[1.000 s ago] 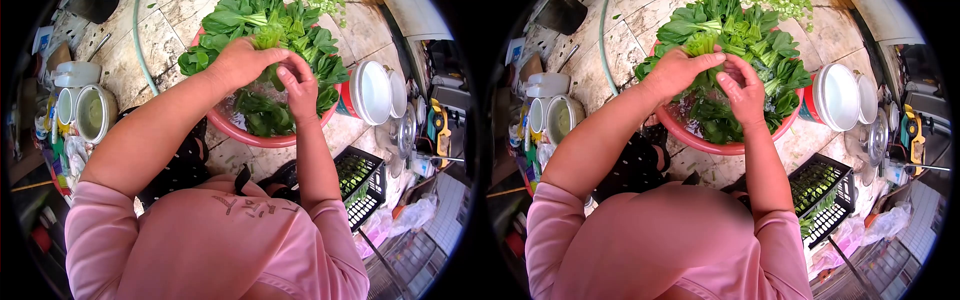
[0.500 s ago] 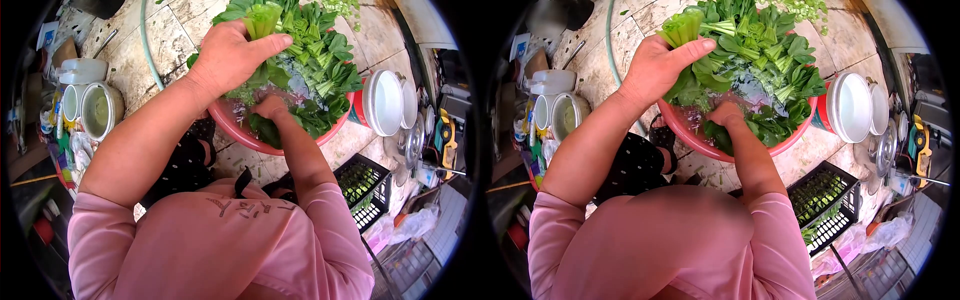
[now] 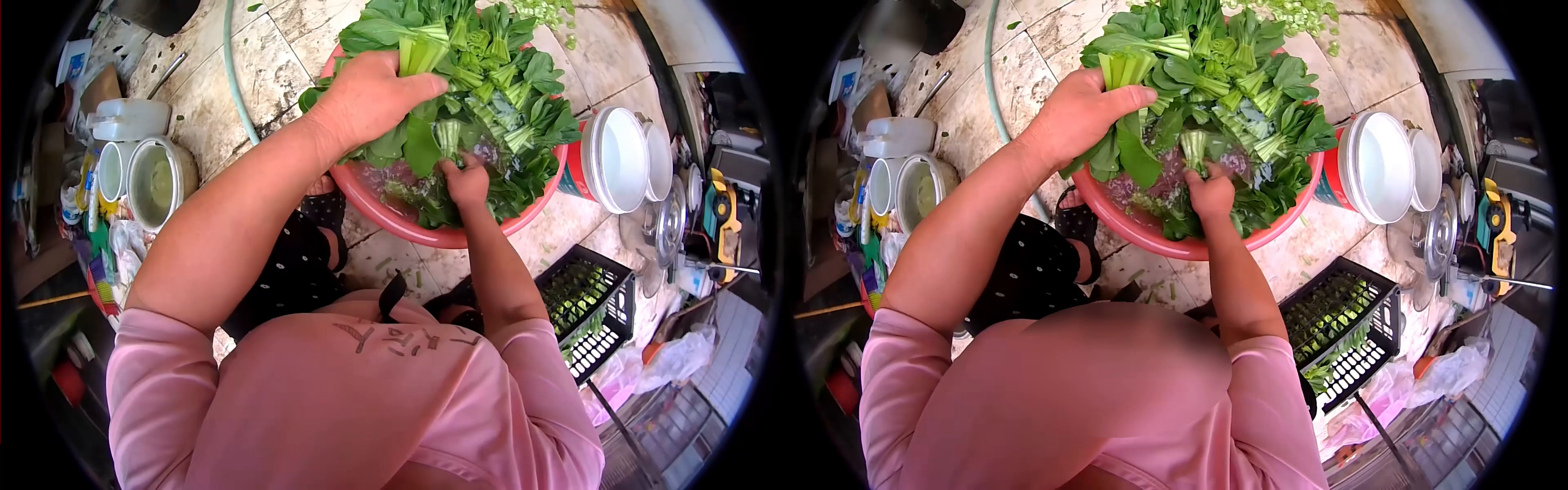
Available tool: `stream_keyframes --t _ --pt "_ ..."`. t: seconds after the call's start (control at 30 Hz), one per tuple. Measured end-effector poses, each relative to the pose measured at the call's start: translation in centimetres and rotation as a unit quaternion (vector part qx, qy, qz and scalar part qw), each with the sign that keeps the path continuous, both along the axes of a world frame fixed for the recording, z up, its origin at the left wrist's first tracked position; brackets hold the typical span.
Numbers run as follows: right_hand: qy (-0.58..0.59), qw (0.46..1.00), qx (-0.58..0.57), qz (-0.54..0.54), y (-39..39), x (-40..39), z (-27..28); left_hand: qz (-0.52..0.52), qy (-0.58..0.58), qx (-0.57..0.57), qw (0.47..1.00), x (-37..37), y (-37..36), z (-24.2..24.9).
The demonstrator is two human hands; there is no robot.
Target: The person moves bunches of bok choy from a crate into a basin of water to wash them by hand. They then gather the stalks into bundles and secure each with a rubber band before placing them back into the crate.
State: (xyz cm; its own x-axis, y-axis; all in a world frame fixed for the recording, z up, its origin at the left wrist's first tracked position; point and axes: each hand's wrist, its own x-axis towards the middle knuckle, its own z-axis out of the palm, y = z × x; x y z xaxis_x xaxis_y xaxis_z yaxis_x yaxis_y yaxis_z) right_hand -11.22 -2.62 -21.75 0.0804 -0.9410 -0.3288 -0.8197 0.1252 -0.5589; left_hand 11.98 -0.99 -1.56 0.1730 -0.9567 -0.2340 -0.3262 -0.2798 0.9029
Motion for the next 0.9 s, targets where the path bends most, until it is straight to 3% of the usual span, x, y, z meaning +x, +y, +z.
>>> stream_keyframes --t 0.03,0.07,0.17,0.2,0.27,0.3,0.33,0.4,0.5,0.57,0.63,0.7,0.77,0.8,0.83,0.87,0.9 --pt "-0.111 0.992 -0.056 0.006 0.2 -0.1 0.7 -0.001 0.001 -0.003 1.0 -0.1 0.1 -0.1" --pt "-0.202 0.979 -0.021 -0.011 0.3 -0.3 1.4 -0.017 -0.009 0.02 1.0 -0.2 0.2 -0.3" --pt "-0.28 0.956 -0.066 -0.057 0.8 0.9 5.0 -0.043 -0.002 0.061 0.997 -0.6 0.1 -2.0" --pt "-0.348 0.935 -0.031 -0.066 1.0 1.6 7.8 -0.049 0.03 0.082 0.995 -0.9 0.1 -2.1" --pt "-0.37 0.926 -0.062 -0.033 1.5 3.3 11.9 -0.056 0.061 0.104 0.991 -1.7 0.1 -1.8" --pt "-0.39 0.916 -0.092 0.002 1.7 3.8 13.2 -0.048 0.106 0.062 0.991 -2.2 0.1 -1.4" --pt "-0.389 0.917 -0.089 0.0 1.7 4.1 13.6 -0.039 0.152 0.02 0.987 -2.5 0.2 -1.0" --pt "-0.383 0.905 -0.163 0.092 1.8 4.5 13.9 -0.01 0.177 0.025 0.984 -2.3 0.0 -1.0" --pt "-0.361 0.902 -0.171 0.164 1.9 4.5 15.7 0.027 0.224 0.027 0.974 -1.6 0.1 -0.1" --pt "-0.424 0.877 -0.139 0.176 1.2 4.2 14.5 0.031 0.25 0.046 0.967 -0.8 -0.2 -0.5" --pt "-0.549 0.832 0.05 0.061 0.5 3.6 13.2 0.041 0.236 0.026 0.97 -0.5 -0.3 -0.2" --pt "-0.519 0.851 0.072 0.029 -0.1 3.0 9.0 0.043 0.218 0.014 0.975 0.0 -0.3 0.4" --pt "-0.202 0.962 0.108 0.149 0.2 2.9 5.7 0.047 0.243 0.008 0.969 0.5 -0.6 0.4" --pt "-0.203 0.961 0.11 0.149 0.9 3.3 5.3 0.035 0.219 0.023 0.975 0.6 -0.9 1.1" --pt "-0.051 0.963 0.082 0.253 2.2 4.0 5.2 0.022 0.195 0.038 0.98 0.6 -1.1 1.4" --pt "0.103 0.931 0.05 0.347 2.9 4.4 4.9 0.024 0.194 0.039 0.98 0.5 -0.9 1.3" --pt "0.101 0.93 0.051 0.349 3.1 4.4 3.6 0.036 0.194 0.039 0.98 0.4 -0.6 1.3"
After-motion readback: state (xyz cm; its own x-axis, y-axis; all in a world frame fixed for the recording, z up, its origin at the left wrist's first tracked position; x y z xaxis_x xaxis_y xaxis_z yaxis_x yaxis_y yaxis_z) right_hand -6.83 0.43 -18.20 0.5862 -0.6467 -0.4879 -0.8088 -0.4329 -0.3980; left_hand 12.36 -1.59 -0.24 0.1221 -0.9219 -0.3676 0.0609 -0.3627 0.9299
